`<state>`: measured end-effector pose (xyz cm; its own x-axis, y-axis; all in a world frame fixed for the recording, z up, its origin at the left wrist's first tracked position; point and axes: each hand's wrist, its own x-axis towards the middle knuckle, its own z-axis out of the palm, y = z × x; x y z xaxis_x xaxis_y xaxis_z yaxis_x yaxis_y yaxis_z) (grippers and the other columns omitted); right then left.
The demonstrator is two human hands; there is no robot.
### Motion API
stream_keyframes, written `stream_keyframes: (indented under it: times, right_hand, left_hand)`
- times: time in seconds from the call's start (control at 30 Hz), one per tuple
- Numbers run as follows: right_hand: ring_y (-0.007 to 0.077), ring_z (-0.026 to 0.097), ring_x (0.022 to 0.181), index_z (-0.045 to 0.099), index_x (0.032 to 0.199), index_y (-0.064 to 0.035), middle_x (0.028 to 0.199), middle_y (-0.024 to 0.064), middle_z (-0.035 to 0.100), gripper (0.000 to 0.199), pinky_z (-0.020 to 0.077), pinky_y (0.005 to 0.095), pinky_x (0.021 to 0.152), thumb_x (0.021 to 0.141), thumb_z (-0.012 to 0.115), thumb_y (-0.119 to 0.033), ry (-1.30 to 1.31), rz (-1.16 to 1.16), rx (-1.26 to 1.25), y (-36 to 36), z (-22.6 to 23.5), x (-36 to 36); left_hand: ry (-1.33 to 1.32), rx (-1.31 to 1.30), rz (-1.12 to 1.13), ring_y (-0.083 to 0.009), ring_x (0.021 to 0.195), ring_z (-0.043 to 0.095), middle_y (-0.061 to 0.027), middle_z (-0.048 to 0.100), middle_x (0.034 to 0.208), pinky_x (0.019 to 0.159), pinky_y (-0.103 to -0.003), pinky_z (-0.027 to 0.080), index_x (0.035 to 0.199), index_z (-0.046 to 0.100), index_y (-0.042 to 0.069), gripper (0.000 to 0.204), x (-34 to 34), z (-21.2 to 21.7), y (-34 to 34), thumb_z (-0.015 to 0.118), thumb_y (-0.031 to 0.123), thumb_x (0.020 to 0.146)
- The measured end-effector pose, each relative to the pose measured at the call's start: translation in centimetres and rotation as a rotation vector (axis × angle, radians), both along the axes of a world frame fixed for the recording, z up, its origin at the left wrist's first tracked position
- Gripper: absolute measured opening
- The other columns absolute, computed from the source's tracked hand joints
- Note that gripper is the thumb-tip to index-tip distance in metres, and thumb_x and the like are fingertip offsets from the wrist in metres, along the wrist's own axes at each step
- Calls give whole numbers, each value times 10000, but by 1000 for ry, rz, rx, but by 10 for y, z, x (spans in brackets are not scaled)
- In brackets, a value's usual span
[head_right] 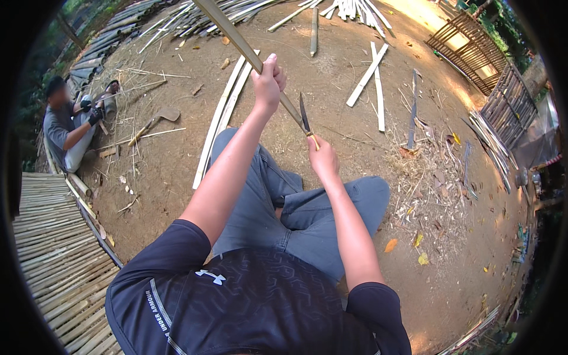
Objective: The person shaves a long bamboo strip using a knife, repeatedly scraping the blade along the length of the wood while holding it by hand.
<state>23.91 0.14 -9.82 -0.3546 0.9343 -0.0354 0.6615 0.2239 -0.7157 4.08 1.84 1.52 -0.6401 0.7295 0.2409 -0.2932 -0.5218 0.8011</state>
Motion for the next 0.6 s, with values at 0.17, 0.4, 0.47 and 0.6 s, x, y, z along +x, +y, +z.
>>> stream_keyframes:
  times: [0.17,0.4,0.47,0.6]
  right_hand:
    - [438,676,911,700,1098,-152,904,205,712,328,525,520,748,968,554,-415,-59,-3,32,-24,53,-25]
    - [419,694,870,716,1120,-186,875,197,720,308,538,523,740,970,562,-407,-118,3,155,-13,31,-41]
    - [419,697,847,711,1126,-177,851,203,717,306,541,526,722,972,560,-394,-135,25,89,-7,23,-38]
    - [390,712,803,714,1051,-123,806,196,717,292,555,506,691,964,580,-367,-155,52,142,-10,28,-46]
  left_hand:
    - [-39,-23,14,-72,417,226,60,254,518,410,-287,166,644,282,159,440,-21,-5,5,522,300,985]
    - [-91,-33,98,-73,405,228,57,261,515,396,-288,159,653,289,163,421,-41,-11,7,514,294,984]
    - [-134,-45,148,-76,401,227,56,255,510,395,-291,160,649,289,161,421,-45,-14,7,513,284,984]
    - [-87,-42,147,-75,405,185,57,227,506,405,-291,134,642,257,172,451,-48,-17,1,504,325,986]
